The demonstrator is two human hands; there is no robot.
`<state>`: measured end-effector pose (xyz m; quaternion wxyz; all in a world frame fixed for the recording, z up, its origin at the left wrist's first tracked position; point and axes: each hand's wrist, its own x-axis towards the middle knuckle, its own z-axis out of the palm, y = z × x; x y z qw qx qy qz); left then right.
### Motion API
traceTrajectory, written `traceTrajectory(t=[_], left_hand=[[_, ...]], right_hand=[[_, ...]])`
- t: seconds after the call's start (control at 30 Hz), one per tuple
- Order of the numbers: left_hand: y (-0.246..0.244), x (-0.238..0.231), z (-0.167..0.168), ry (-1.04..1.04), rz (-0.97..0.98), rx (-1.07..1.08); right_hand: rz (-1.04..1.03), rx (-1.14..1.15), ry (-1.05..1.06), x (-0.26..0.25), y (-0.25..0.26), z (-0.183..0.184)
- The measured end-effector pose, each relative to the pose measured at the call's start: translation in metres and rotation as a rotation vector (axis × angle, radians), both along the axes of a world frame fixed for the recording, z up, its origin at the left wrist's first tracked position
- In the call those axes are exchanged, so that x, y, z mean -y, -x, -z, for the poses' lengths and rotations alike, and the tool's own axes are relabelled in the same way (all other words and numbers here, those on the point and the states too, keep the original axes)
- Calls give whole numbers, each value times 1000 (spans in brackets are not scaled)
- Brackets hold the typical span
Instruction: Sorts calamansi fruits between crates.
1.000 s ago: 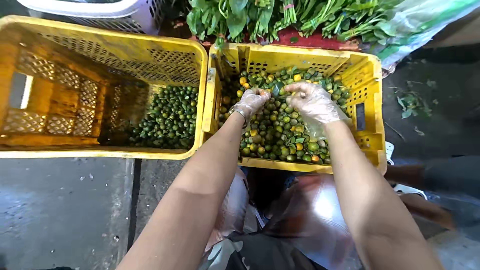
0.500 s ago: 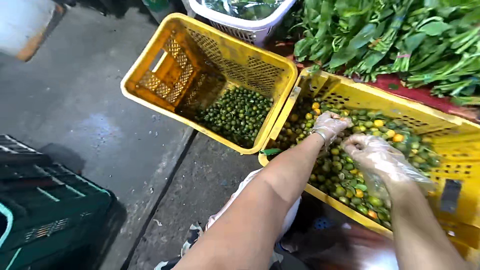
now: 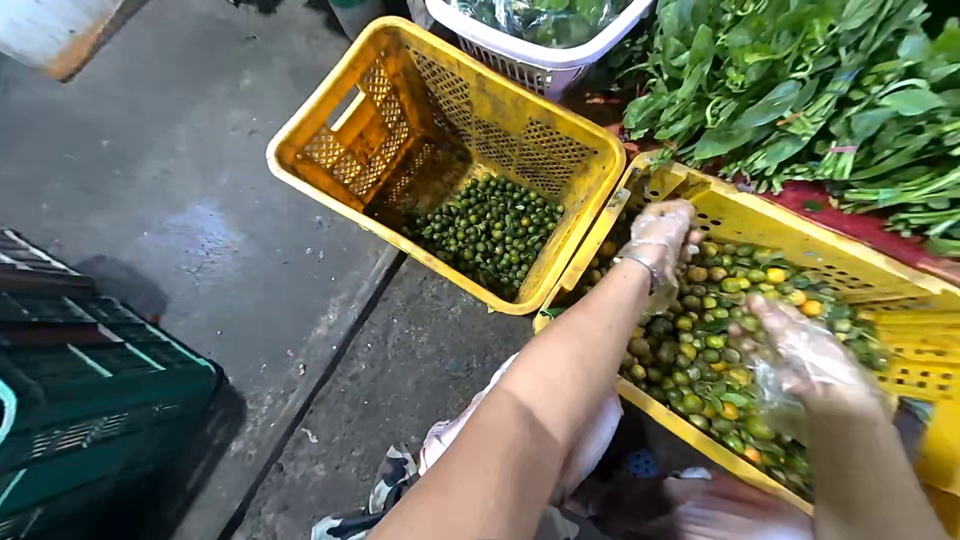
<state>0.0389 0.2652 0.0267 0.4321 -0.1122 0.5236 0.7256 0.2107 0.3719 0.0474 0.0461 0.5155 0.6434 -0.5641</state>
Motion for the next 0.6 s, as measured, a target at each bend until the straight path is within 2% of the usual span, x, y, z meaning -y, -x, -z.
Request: traceTrajectory(t=[0.03,0.13,0.2,0.3,0.37,0.43,0.53,0.6], left_hand=[[5,17,-10,-28,-81,-10],[22,79,-22,22,-224,-149],[30,123,-26,187,-288,-221],[31,174,-40,443,-285,-279],[31,189,-44,647,-327,-316],[37,201,-42,796,-353,-393],[41,207,-40,811,-367,-553],[33,193,-57,747,-314,-600]], right_hand=[[63,-83,148,1,3,6],[-43,-210,355,10,31,21],[-144,-296,410,40,60,7],[-239,-401,457,89,97,-40],[-289,-419,386,102,107,-63],[-323,-457,255,93,106,-69],[-343,-449,48,44,79,-51],[-344,-352,-83,5,51,-32]])
